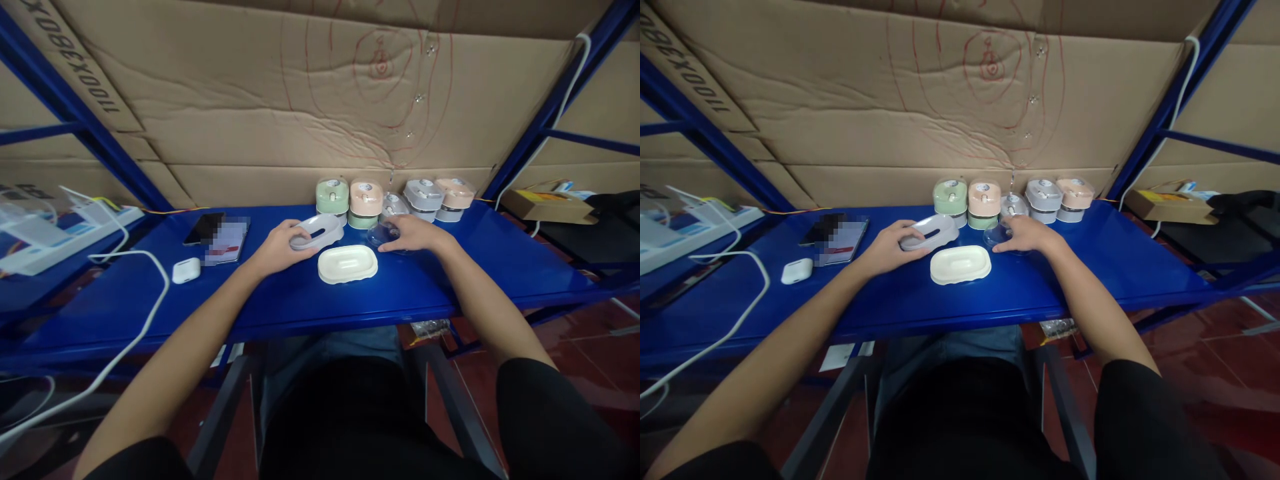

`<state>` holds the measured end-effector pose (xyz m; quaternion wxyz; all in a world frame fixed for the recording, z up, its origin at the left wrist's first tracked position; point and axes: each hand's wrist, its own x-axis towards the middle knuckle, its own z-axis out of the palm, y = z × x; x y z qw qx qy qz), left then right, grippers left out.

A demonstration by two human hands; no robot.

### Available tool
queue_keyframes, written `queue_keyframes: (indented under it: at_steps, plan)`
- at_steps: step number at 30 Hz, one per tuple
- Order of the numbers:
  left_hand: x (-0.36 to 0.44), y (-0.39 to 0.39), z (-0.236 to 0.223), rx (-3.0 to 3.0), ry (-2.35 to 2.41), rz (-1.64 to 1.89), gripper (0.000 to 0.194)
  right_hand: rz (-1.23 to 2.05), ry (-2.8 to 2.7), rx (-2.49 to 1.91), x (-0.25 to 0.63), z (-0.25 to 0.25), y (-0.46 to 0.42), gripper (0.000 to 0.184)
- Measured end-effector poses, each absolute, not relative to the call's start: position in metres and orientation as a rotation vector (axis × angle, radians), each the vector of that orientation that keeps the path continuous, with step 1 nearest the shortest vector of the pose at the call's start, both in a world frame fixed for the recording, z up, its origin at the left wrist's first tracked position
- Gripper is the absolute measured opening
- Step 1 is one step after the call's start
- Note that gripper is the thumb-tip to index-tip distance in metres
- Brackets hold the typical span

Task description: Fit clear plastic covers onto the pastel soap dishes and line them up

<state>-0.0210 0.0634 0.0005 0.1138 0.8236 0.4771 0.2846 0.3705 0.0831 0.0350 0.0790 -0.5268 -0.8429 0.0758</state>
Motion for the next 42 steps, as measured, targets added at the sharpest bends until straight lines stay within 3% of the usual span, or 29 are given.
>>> queue_keyframes:
  at_steps: [3, 9, 13, 15, 19, 22, 29, 35, 42]
  plan:
    - [-0.003, 0.048, 0.003, 2.443, 1.182, 0.954, 0.038, 0.148, -2.429, -1.580, 0.368, 0.045, 0.076, 0.087]
    - [0.027, 0.027, -0.005, 2.487, 0.946, 0.765, 0.036, 0.071, -2.240, -1.440, 0.363, 0.051, 0.068, 0.100]
    - [0.030, 0.026, -0.011, 2.474, 0.937, 0.698, 0.044, 0.069, -2.202, -1.347, 0.356, 0.050, 0.063, 0.095]
    - [0.029, 0.027, -0.012, 2.451, 0.941, 0.695, 0.062, 0.101, -2.231, -1.237, 0.350, 0.049, 0.059, 0.090]
    - [0.030, 0.032, -0.019, 2.286, 0.974, 0.767, 0.121, 0.249, -2.420, -0.951, 0.331, 0.039, 0.053, 0.089]
    - [0.030, 0.036, -0.028, 2.161, 0.940, 0.813, 0.141, 0.307, -2.513, -0.863, 0.312, 0.028, 0.048, 0.092]
    - [0.030, 0.040, -0.032, 2.167, 0.937, 0.823, 0.131, 0.321, -2.622, -0.899, 0.296, 0.019, 0.037, 0.095]
    - [0.024, 0.042, -0.028, 2.252, 0.989, 0.839, 0.118, 0.391, -2.653, -0.864, 0.309, 0.012, 0.047, 0.114]
    - [0.017, 0.054, -0.031, 2.170, 0.827, 1.199, 0.099, 0.263, -2.461, -0.864, 0.336, 0.030, 0.060, 0.104]
